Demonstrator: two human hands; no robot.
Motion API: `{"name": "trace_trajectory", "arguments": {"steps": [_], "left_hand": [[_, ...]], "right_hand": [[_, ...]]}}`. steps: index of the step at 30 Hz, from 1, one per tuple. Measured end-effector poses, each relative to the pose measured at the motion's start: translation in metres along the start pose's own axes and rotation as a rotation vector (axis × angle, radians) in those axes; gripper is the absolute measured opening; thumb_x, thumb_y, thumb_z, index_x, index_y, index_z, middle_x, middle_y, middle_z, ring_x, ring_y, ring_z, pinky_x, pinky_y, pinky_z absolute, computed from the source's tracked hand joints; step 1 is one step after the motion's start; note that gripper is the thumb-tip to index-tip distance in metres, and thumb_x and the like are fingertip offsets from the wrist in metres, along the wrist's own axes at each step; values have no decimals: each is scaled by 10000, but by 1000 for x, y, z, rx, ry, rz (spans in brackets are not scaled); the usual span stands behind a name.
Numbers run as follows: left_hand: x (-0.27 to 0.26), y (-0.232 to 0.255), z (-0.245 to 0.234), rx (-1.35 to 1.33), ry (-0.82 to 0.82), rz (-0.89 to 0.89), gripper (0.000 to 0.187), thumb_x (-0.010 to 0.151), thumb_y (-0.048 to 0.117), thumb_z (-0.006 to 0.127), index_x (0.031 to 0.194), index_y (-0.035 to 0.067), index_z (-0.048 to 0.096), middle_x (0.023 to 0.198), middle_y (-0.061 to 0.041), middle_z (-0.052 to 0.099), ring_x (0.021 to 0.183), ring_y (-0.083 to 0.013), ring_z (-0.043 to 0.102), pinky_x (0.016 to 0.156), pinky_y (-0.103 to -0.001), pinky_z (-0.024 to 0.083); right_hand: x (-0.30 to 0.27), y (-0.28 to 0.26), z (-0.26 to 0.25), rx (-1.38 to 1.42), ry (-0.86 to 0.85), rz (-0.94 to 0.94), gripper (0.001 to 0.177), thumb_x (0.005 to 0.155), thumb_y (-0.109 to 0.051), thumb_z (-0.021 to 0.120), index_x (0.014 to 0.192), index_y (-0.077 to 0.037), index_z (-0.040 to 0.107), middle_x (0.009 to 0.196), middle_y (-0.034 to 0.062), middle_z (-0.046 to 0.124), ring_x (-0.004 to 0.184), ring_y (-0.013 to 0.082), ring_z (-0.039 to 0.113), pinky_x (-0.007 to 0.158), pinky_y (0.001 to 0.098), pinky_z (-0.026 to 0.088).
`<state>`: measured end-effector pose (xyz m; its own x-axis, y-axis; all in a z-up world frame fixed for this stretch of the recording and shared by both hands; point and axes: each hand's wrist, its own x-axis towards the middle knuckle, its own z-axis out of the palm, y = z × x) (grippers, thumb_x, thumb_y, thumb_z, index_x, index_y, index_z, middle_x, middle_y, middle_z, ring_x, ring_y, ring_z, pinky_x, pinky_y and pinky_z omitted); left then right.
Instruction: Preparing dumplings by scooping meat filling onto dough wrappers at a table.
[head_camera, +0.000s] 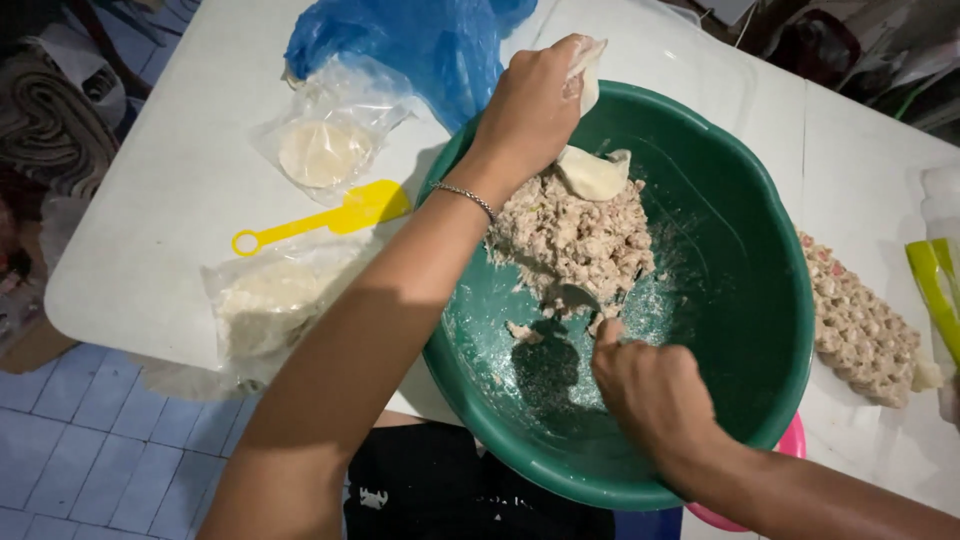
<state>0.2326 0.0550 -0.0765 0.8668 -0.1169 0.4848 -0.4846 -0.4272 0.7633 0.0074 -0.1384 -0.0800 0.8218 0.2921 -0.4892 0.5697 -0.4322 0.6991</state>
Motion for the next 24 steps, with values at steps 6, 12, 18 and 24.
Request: {"name": "trace_trajectory", "arguments": {"steps": [6,12,18,24], "left_hand": [[-1,2,-1,27,143,99,352,1025,242,417,803,37,597,517,-40,477,390,-136,355,408,-337,225],[1,-14,2,91,219,33,322,1077,209,422,1308,83,606,512,-20,414,421,-135,266,449,-349,186],[-1,-15,5,15,280,7,248,1077,153,427,1312,148,508,896,-93,635,463,-154,270,469,-340,225],[0,-20,2,131,216,10,314,1088,133,498,1402,119,516,553,-4,474,399,-102,290,417,-287,219]], "right_hand": [[27,-23,28,-336,206,-127,414,1062,-187,416,1387,32,549,535,-125,273,418,47,191,388,252,132],[31,-33,40,79,-5,-183,523,983,-15,458,1500,18,386,493,-133,405,399,42,305,335,261,199],[18,-11,-1,815,-71,-168,198,952,88,435,1007,-31,585,548,2,626,385,160,597,292,275,498],[16,-11,-50,1161,-241,-289,346,991,-36,373,741,-125,596,603,0,561,502,142,516,472,281,452]]}}
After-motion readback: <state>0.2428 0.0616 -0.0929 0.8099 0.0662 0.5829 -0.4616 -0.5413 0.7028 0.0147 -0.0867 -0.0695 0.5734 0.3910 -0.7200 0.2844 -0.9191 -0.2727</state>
